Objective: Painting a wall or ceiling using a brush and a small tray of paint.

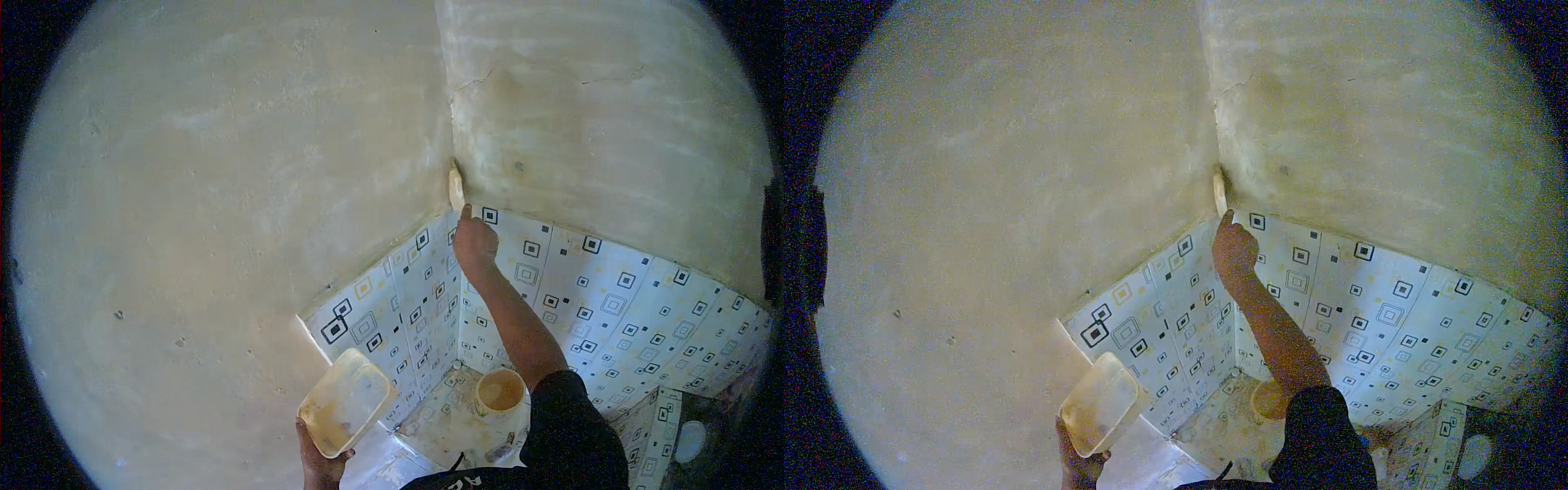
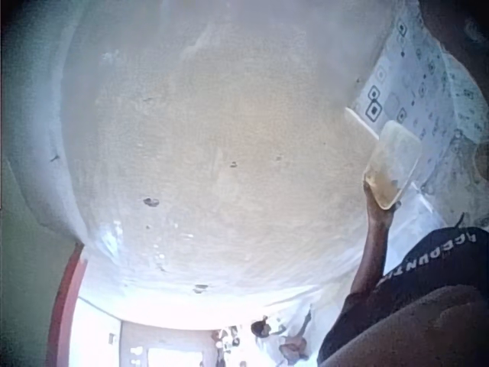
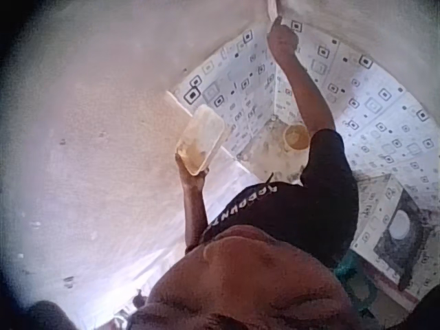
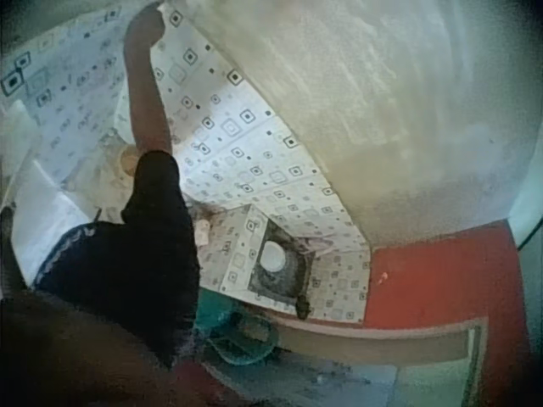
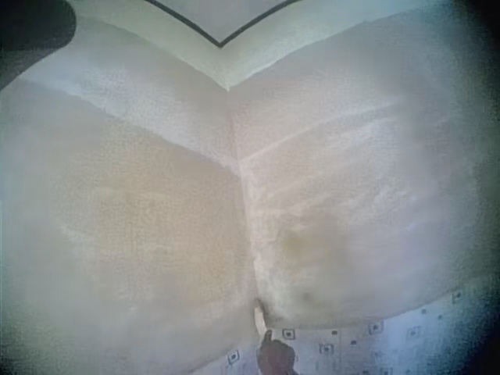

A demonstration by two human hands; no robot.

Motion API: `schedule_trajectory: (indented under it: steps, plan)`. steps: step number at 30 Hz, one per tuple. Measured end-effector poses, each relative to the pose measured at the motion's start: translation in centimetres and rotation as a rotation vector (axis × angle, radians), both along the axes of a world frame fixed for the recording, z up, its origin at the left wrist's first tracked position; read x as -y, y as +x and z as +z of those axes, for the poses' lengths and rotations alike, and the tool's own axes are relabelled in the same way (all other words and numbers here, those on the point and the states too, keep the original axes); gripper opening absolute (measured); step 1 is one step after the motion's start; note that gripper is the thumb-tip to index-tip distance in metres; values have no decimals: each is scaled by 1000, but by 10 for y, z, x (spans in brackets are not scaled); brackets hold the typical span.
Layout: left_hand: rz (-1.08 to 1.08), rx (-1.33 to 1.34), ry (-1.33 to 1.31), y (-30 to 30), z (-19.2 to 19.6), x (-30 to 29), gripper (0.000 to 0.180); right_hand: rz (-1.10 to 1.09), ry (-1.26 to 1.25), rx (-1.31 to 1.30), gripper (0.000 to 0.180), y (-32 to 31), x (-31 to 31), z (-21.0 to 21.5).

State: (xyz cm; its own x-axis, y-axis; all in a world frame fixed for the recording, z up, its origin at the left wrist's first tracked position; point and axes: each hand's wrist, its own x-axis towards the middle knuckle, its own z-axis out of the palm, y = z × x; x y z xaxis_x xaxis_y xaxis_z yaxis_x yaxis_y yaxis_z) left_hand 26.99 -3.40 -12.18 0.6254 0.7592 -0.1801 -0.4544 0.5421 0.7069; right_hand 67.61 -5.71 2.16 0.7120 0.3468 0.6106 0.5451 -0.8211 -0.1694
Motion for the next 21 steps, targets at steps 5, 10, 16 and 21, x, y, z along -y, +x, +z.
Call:
schedule_trajectory:
  steps: [5,10,16,21]
  plan:
    - [-47,13,-60,3,0,2,60,259,9,59,45,-70,7,13]
    - [-57,-91,104,12,-3,6,61,448,-85,30,43,-143,37,9]
    - [-89,-119,29,16,10,15,65,803,81,54,38,-154,56,13]
    - [-99,-57,-23,3,-6,5,64,670,145,-97,31,-46,58,7]
